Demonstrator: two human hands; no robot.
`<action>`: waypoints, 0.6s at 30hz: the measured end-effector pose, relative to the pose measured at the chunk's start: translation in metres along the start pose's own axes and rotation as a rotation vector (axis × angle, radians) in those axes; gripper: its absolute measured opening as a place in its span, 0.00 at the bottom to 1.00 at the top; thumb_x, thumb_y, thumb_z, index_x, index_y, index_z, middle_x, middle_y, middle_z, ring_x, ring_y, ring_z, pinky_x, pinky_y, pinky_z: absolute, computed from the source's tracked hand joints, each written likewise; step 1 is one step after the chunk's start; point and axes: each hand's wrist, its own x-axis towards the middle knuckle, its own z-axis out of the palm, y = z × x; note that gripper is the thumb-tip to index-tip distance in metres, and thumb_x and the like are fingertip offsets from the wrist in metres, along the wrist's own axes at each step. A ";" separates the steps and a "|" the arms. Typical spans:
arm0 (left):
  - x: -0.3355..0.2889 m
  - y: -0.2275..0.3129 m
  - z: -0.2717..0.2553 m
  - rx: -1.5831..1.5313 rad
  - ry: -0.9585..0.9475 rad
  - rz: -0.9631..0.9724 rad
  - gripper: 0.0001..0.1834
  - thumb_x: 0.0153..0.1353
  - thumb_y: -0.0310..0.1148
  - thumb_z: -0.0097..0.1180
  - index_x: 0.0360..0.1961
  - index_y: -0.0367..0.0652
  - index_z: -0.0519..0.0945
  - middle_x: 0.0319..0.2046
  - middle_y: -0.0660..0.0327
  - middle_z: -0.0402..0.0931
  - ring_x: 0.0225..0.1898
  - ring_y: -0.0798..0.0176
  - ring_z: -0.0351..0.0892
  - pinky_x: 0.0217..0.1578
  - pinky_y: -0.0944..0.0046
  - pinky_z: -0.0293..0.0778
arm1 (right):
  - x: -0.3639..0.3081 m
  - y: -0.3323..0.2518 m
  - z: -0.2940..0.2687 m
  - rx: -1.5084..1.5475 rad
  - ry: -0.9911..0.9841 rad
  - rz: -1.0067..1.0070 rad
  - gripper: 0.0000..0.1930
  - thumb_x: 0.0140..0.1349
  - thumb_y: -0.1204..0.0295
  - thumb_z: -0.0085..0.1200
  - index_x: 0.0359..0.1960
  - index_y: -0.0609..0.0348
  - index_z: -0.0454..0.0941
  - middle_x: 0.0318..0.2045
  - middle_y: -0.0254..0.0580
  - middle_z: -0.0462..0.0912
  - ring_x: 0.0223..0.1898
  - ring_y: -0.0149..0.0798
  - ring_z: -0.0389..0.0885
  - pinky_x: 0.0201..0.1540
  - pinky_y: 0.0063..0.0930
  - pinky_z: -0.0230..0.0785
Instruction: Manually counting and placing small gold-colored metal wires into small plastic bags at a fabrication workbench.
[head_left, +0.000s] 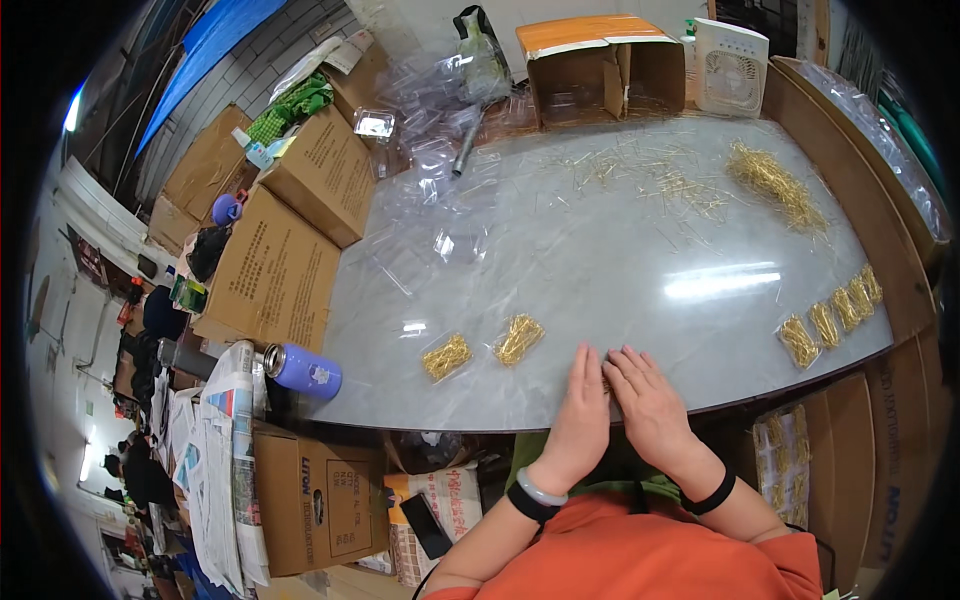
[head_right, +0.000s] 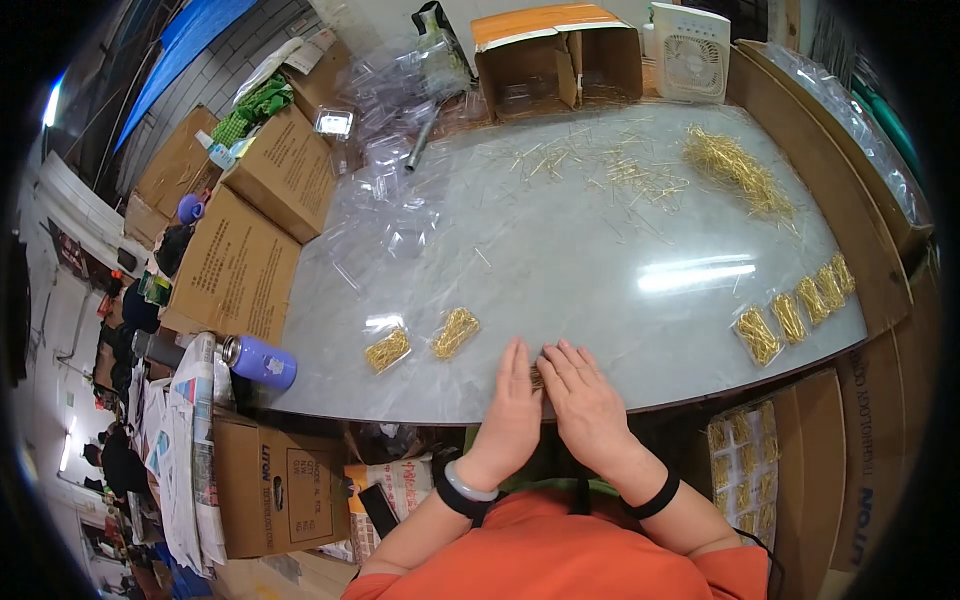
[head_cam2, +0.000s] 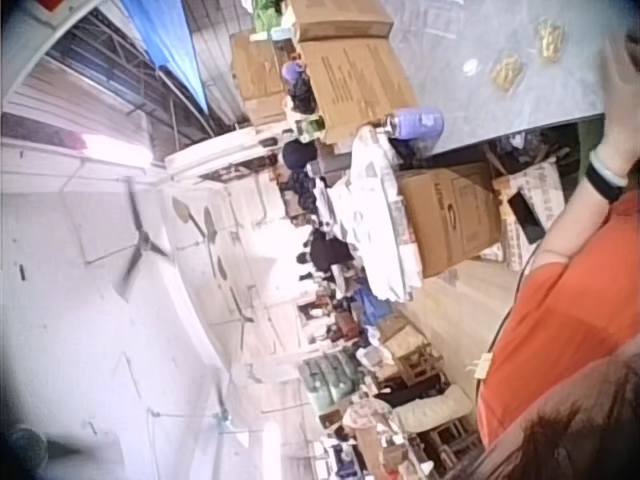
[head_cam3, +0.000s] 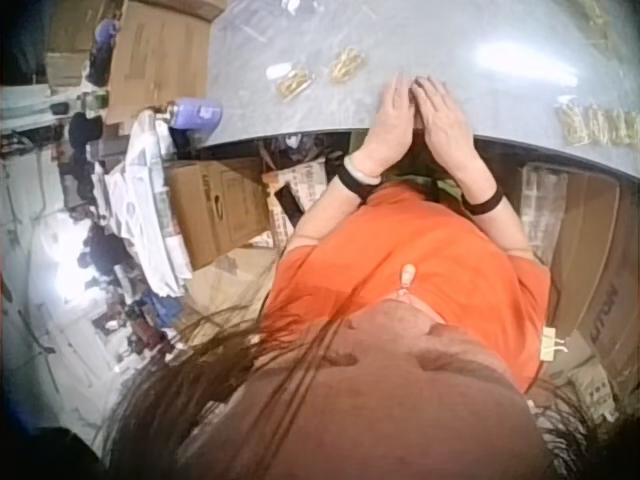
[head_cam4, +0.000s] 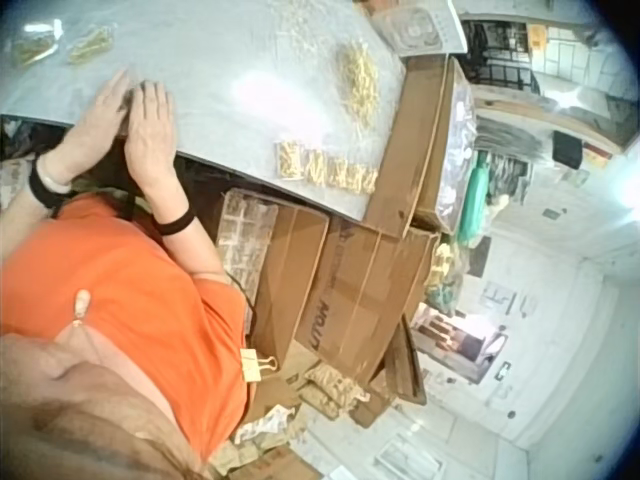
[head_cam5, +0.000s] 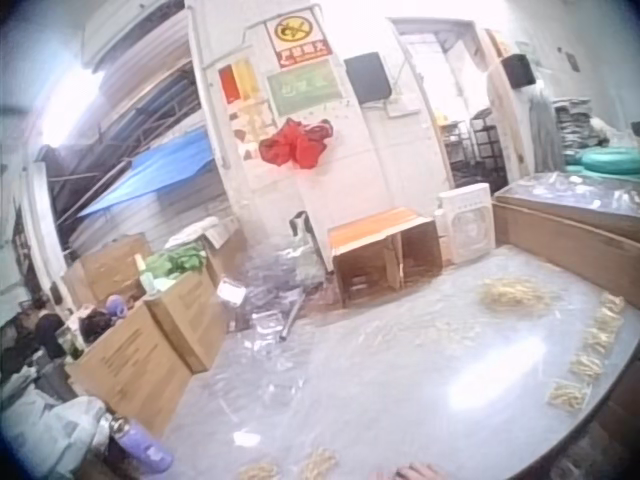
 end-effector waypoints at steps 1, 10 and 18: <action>0.001 0.000 -0.006 0.006 0.035 0.013 0.27 0.70 0.22 0.46 0.69 0.24 0.61 0.64 0.35 0.65 0.66 0.38 0.69 0.65 0.47 0.69 | 0.000 -0.001 0.000 -0.002 0.007 0.003 0.25 0.59 0.81 0.49 0.61 0.68 0.73 0.64 0.54 0.74 0.69 0.54 0.70 0.73 0.49 0.59; -0.005 -0.062 -0.096 -0.706 0.183 -0.904 0.19 0.77 0.37 0.48 0.53 0.27 0.73 0.35 0.49 0.78 0.28 0.60 0.83 0.27 0.64 0.83 | 0.002 -0.005 -0.006 -0.049 0.025 -0.038 0.25 0.60 0.81 0.48 0.62 0.67 0.73 0.65 0.52 0.75 0.69 0.55 0.69 0.73 0.52 0.57; 0.019 -0.077 -0.093 -0.746 0.072 -0.924 0.13 0.74 0.34 0.52 0.43 0.30 0.75 0.32 0.51 0.78 0.28 0.57 0.85 0.26 0.61 0.84 | 0.001 -0.003 -0.003 0.018 0.006 -0.011 0.23 0.61 0.81 0.48 0.60 0.65 0.74 0.64 0.51 0.76 0.69 0.55 0.70 0.74 0.52 0.57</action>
